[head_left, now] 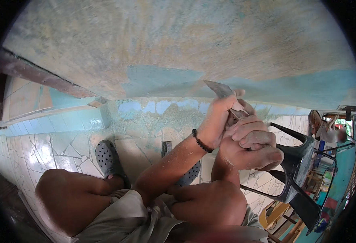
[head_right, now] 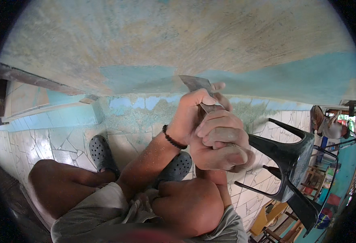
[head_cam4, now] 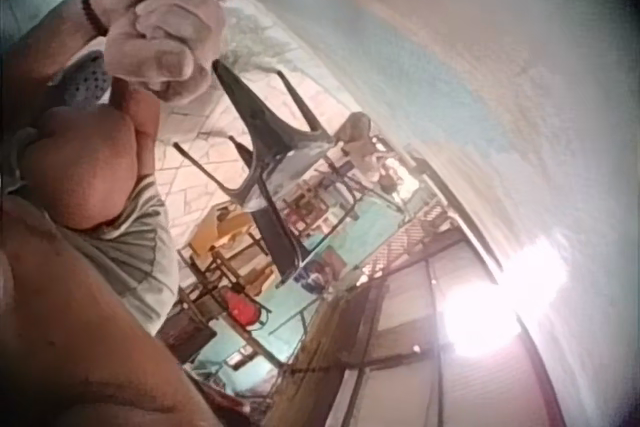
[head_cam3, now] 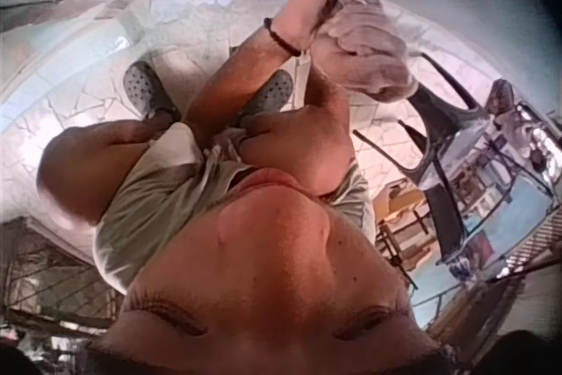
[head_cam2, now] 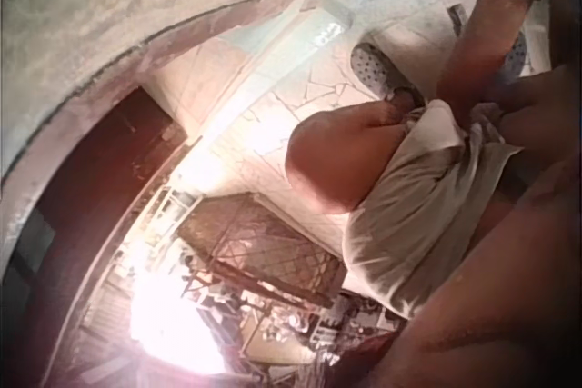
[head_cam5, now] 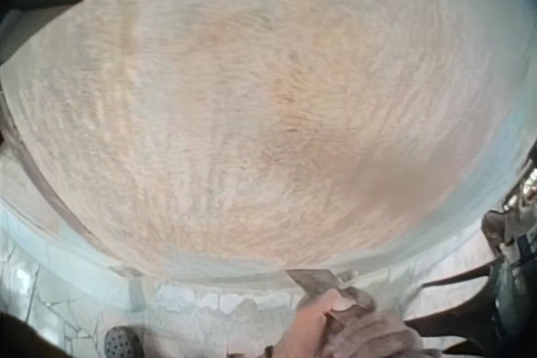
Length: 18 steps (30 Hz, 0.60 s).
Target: The person scrapes old paint or plaster from a wall using a metal scraper tool.
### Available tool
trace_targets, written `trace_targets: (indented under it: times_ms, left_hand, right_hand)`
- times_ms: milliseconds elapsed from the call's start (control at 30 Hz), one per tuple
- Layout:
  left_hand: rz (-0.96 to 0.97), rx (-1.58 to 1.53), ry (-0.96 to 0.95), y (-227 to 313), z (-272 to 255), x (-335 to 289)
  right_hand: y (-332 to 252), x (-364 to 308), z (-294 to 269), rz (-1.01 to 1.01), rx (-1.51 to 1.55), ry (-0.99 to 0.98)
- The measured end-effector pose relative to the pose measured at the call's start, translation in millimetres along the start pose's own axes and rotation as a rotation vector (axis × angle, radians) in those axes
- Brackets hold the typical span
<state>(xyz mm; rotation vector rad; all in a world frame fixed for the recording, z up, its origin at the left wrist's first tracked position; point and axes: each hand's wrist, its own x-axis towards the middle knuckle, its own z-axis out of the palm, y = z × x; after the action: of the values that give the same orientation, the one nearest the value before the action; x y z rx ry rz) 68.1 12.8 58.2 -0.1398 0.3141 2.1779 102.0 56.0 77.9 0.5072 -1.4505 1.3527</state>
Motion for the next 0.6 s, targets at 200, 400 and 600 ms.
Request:
trace_targets:
  times_ms: [200, 400, 600]
  left_hand:
    - [-0.045, -0.017, 0.044, -1, -51, 21]
    - [-0.004, 0.073, 0.067, 3, -18, 2]
    - [-0.102, 0.058, 0.056, 2, -52, 11]
  right_hand:
    - [19, -23, -7, 0.061, -0.478, -0.097]
    - [2, -14, -3, 0.025, -0.207, -0.048]
    - [12, -29, -2, -0.073, -0.407, -0.066]
